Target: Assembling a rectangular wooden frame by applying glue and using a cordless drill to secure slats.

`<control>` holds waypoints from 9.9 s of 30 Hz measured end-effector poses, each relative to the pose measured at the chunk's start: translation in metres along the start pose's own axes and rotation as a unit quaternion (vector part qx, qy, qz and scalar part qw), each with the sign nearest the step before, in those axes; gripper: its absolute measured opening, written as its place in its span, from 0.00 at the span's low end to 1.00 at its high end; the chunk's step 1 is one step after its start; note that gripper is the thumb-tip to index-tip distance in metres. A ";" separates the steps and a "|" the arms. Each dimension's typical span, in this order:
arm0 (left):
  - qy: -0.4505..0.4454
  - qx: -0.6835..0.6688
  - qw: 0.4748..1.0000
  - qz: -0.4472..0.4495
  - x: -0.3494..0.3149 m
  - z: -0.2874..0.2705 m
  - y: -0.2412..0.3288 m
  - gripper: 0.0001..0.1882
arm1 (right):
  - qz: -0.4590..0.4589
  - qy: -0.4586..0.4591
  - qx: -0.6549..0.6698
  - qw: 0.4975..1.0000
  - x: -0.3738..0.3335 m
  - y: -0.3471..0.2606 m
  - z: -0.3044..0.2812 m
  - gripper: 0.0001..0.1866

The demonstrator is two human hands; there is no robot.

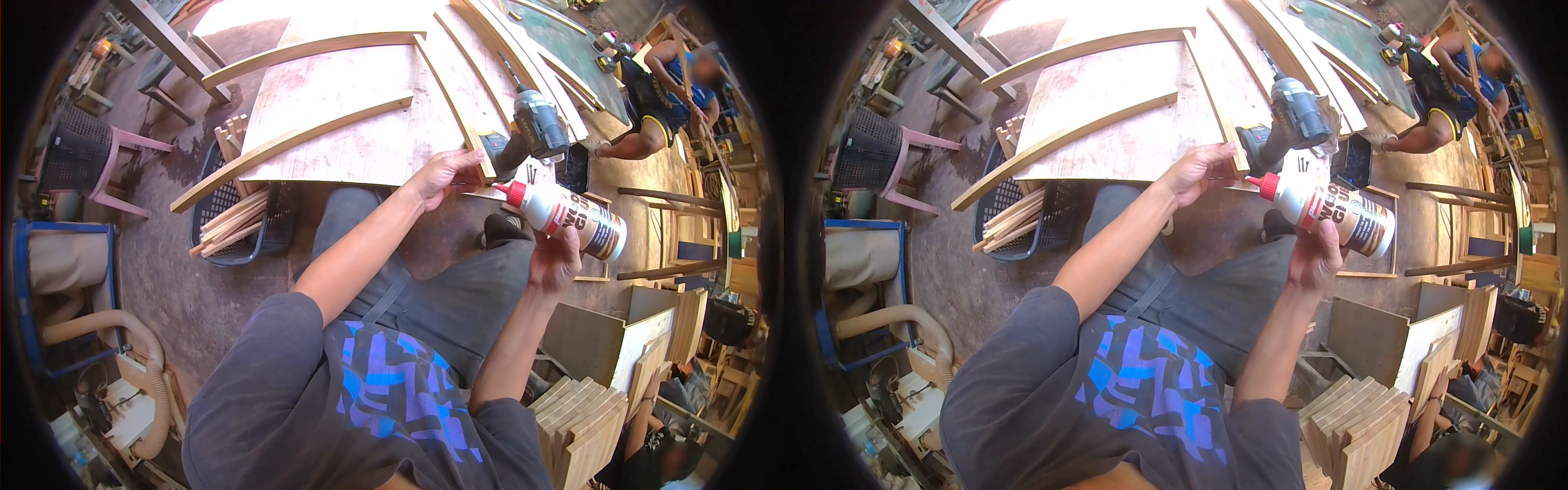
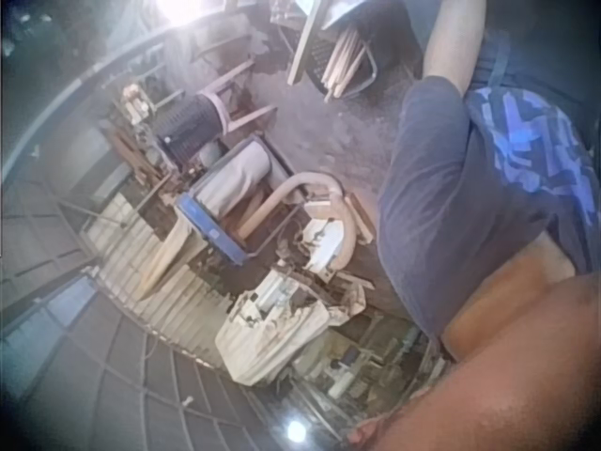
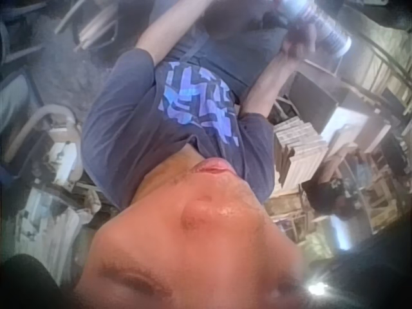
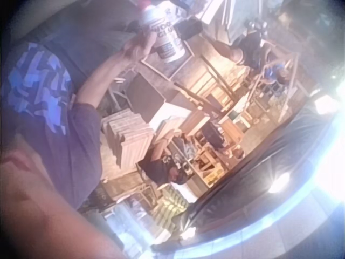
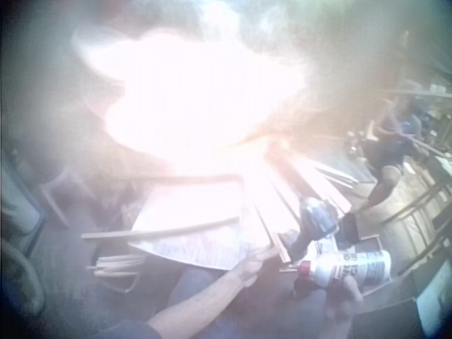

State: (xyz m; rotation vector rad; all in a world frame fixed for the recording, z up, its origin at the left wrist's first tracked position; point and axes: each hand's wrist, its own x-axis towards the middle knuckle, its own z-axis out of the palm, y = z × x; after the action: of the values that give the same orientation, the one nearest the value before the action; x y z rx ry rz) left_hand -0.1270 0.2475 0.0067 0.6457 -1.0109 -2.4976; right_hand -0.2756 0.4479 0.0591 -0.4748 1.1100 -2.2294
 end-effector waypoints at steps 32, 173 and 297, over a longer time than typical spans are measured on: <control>-0.007 0.016 1.000 -0.004 -0.002 -0.001 0.000 0.19 | 0.017 0.160 -0.074 0.984 0.014 0.007 0.032 0.29; 0.042 0.255 0.963 -0.078 0.045 -0.032 0.028 0.11 | 0.190 0.157 0.060 0.967 -0.057 0.174 0.081 0.16; -0.005 0.858 0.468 0.212 -0.060 -0.114 0.045 0.21 | 0.388 -0.066 -0.255 0.883 0.010 0.150 0.079 0.22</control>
State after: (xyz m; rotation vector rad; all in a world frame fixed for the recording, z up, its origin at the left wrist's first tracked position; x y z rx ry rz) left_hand -0.0092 0.1837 -0.0168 0.5543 -2.9318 -0.2066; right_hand -0.1868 0.3230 -0.0153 -0.2990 1.4845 -1.1894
